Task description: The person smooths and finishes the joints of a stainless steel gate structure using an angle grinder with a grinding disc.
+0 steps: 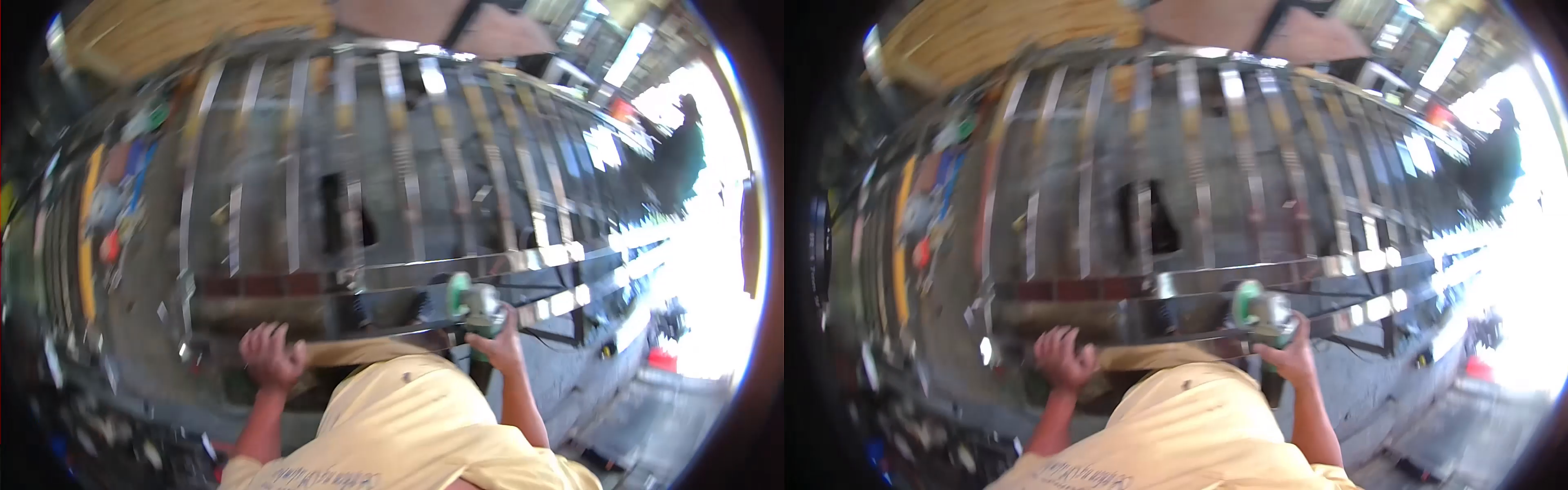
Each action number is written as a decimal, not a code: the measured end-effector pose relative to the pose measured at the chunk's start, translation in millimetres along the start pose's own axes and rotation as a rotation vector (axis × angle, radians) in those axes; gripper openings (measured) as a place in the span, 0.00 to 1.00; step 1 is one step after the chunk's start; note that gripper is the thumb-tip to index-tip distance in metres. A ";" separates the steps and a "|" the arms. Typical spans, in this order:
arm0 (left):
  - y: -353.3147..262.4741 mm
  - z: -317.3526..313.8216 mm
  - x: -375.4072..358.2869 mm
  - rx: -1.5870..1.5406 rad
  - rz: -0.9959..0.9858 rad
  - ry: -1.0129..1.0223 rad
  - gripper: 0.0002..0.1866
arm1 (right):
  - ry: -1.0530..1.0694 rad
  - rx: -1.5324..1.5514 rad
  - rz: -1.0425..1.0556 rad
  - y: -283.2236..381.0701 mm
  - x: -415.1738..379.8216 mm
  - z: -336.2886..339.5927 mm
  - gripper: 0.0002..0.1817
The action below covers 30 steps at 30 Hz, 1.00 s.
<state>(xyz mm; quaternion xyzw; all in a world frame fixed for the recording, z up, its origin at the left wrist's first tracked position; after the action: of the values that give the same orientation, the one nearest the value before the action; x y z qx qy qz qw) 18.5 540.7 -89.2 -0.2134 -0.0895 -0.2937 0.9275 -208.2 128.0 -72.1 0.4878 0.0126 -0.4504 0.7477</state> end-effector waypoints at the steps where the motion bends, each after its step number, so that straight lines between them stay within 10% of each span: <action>1: -1.3 -2.9 0.2 0.001 -0.007 0.002 0.20 | -0.042 -0.137 0.033 8.2 -1.8 2.5 0.60; 30: -38.9 -23.0 12.6 -0.128 -0.036 0.183 0.16 | -0.446 -0.512 0.068 -2.1 -34.9 -9.2 0.56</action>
<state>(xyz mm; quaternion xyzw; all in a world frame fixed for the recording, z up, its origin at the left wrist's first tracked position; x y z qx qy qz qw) 7.0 495.3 -92.7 -0.2428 0.0109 -0.3336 0.9108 -226.5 157.6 -62.4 0.1739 -0.0548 -0.5030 0.8448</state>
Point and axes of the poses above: each hand's wrist, its own x-axis towards the middle knuckle, its own z-axis out of the back of the hand, y = z × x, the point moved 4 cm from there along x, towards the middle knuckle, and after that the axes turned 8 degrees about -x, right-handed, at the moved point
